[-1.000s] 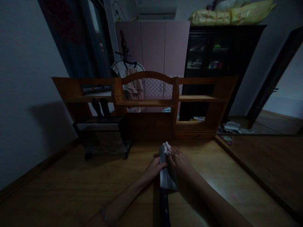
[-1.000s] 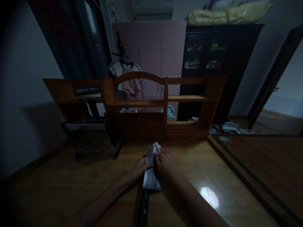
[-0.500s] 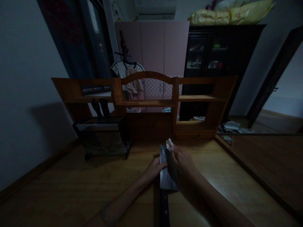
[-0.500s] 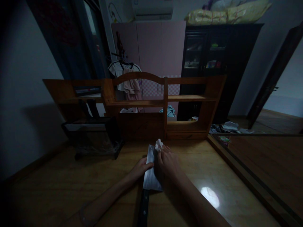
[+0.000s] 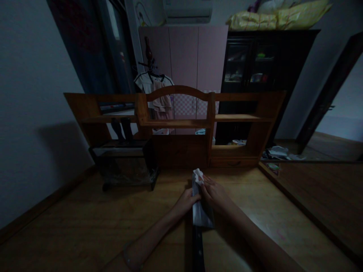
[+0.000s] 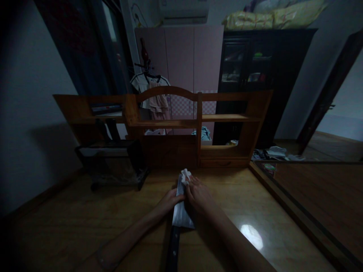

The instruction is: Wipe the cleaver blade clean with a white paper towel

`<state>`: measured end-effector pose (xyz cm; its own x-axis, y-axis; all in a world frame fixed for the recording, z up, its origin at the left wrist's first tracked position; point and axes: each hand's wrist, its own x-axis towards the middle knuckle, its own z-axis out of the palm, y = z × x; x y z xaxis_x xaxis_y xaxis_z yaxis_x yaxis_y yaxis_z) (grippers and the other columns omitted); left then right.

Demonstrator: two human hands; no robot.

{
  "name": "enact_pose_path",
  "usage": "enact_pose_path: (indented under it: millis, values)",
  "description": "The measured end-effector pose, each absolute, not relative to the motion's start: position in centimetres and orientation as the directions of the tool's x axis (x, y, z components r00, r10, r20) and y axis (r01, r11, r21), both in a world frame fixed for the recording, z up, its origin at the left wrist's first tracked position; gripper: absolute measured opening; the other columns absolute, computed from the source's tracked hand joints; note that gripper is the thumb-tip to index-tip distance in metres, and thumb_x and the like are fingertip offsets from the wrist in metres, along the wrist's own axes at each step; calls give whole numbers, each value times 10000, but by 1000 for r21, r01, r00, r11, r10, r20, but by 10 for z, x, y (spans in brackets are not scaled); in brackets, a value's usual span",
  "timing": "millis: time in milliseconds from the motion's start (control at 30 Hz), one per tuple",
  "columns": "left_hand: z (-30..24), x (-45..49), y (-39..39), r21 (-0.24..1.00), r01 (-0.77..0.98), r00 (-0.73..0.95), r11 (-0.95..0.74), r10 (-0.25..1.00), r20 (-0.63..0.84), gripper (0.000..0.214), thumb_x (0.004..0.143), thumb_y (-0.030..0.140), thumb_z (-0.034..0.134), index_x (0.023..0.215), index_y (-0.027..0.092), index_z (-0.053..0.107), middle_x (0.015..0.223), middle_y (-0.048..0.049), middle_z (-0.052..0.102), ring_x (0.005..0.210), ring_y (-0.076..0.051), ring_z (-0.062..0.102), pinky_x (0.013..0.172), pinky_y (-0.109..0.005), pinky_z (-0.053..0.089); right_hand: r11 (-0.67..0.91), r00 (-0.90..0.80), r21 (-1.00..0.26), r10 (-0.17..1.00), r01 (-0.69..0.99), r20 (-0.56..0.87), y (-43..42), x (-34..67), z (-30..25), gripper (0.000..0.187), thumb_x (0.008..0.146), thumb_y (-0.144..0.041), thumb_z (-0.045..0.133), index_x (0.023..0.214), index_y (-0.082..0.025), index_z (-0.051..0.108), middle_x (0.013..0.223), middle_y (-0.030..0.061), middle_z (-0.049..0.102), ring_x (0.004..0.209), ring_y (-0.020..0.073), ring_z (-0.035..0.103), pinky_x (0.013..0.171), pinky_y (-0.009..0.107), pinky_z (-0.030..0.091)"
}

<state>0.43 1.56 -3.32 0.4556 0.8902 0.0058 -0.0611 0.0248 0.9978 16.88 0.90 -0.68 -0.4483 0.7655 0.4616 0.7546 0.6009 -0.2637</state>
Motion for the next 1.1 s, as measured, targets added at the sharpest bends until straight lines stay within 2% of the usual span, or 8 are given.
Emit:
enact_pose_path:
  millis: [100, 200, 300, 367, 500, 633, 800, 1100]
  values:
    - [-33, 4, 16, 998, -57, 445, 37, 895, -8, 234, 680, 253, 612, 850, 92, 625, 767, -42, 634, 688, -162, 570, 650, -256, 410, 522, -405, -219, 814, 824, 416, 11, 171, -7, 395, 1022, -258, 285, 1239, -116, 584, 1333, 135, 519, 1287, 220, 420, 1109, 367, 286]
    - [-34, 5, 16, 998, -40, 429, 40, 903, -19, 208, 680, 254, 608, 825, 105, 621, 761, -34, 631, 684, -161, 571, 646, -253, 410, 427, -349, -176, 869, 887, 350, 10, 173, -7, 373, 1008, -230, 300, 1124, -123, 638, 1239, 147, 590, 1182, 233, 527, 1021, 339, 385]
    - [-34, 5, 15, 998, -51, 426, 40, 905, -15, 199, 681, 252, 601, 818, 107, 620, 754, -31, 629, 681, -159, 570, 650, -254, 414, 373, -311, -167, 899, 913, 309, 10, 178, -11, 358, 983, -200, 330, 960, -124, 678, 1053, 168, 668, 1001, 266, 630, 893, 355, 468]
    - [-33, 5, 14, 997, -62, 432, 40, 902, -9, 209, 687, 250, 595, 836, 106, 622, 775, -34, 635, 688, -158, 572, 654, -254, 416, 352, -293, -162, 908, 922, 300, 10, 181, -12, 344, 968, -180, 342, 961, -111, 679, 1018, 184, 673, 991, 287, 632, 881, 376, 472]
    - [-31, 5, 13, 998, -53, 435, 42, 900, -15, 242, 698, 263, 595, 870, 96, 624, 796, -49, 643, 698, -171, 577, 644, -261, 415, 373, -294, -180, 887, 910, 355, 11, 182, -7, 414, 1012, -208, 252, 1266, -68, 548, 1307, 185, 526, 1269, 273, 437, 1042, 404, 373]
    - [-30, 4, 14, 999, -47, 439, -4, 898, 24, 264, 702, 257, 602, 906, 92, 624, 853, -61, 649, 773, -187, 580, 704, -275, 418, 580, -378, -340, 778, 740, 502, 9, 172, 0, 455, 1048, -339, 205, 1463, -192, 320, 1515, 31, 251, 1404, 189, 157, 1154, 399, 225]
    - [-30, 4, 15, 999, -17, 415, -36, 909, 40, 215, 684, 255, 598, 824, 92, 610, 807, -46, 624, 751, -169, 546, 693, -265, 396, 640, -401, -465, 757, 612, 515, 8, 161, -3, 474, 1050, -390, 206, 1500, -242, 215, 1541, 9, 158, 1411, 192, 106, 1158, 431, 220]
    - [-33, 3, 17, 993, 50, 427, -103, 901, 72, 242, 742, 325, 603, 820, 99, 630, 830, -51, 631, 786, -185, 548, 699, -262, 401, 692, -480, -348, 703, 633, 525, 0, 160, 9, 454, 1052, -333, 235, 1483, -195, 275, 1529, 42, 207, 1407, 186, 146, 1169, 420, 198]
